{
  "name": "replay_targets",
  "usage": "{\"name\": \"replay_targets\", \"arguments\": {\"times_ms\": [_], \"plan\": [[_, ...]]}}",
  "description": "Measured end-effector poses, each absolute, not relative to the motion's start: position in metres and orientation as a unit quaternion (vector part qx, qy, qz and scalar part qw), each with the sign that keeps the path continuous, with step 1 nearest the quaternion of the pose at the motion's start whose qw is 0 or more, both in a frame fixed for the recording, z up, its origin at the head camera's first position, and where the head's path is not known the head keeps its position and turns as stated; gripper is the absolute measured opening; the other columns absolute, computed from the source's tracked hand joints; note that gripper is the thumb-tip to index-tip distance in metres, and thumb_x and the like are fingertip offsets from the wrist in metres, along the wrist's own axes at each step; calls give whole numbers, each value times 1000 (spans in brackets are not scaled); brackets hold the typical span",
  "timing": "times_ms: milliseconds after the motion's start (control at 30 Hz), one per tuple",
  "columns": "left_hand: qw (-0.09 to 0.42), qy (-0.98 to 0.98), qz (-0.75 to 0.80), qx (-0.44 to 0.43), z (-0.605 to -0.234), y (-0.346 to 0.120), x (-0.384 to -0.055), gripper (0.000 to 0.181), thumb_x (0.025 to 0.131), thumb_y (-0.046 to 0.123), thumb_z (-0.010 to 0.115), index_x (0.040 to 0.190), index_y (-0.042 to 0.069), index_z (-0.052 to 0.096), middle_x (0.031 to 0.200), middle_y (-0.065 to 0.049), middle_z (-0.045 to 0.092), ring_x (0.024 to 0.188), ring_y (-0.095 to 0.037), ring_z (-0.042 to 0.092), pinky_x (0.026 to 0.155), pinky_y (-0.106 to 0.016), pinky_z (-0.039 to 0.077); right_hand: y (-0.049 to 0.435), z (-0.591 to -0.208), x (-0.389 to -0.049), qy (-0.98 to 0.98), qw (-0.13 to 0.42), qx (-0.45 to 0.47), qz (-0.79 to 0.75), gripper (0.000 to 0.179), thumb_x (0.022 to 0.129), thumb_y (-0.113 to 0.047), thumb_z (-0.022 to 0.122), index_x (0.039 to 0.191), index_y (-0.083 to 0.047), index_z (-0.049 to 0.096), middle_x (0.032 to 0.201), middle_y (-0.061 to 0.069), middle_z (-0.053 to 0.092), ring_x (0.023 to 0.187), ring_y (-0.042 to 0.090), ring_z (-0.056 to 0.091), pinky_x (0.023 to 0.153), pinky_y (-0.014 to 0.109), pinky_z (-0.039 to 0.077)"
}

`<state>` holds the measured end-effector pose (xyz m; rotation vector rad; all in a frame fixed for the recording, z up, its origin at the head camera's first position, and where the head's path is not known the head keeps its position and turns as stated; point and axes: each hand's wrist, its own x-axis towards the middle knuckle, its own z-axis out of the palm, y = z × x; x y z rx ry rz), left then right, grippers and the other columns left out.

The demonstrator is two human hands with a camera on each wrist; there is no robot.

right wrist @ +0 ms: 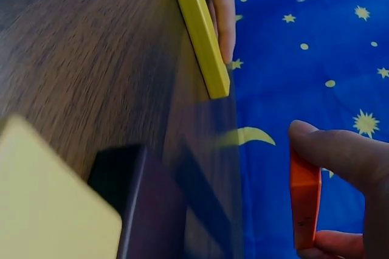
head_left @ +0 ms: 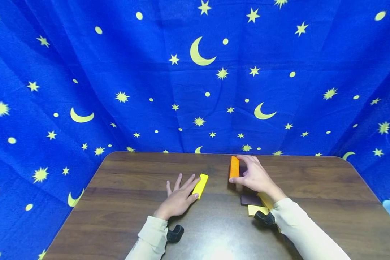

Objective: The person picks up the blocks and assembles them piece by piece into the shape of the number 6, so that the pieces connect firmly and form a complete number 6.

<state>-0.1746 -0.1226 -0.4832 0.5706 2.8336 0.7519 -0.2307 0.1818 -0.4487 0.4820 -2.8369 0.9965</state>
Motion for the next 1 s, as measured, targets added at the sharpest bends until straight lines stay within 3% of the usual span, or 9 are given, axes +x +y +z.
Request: {"name": "replay_targets", "arguments": {"times_ms": [167, 1000], "plan": [[76, 946, 250, 193, -484, -123, -175, 55, 106, 40, 45, 158, 26, 34, 165, -4, 26, 152, -45, 2, 107, -77, -9, 170, -450, -235, -931, 65, 159, 322, 90, 68, -41, 90, 140, 1, 54, 140, 21, 55, 133, 38, 43, 108, 56, 38], [77, 942, 262, 196, -482, -124, -174, 55, 107, 43, 42, 158, 25, 34, 165, -6, 26, 151, -46, 2, 107, -77, -10, 133, -457, -249, -933, 58, 140, 326, 95, 68, -47, 88, 142, 1, 52, 142, 23, 52, 131, 37, 43, 107, 54, 40]]}}
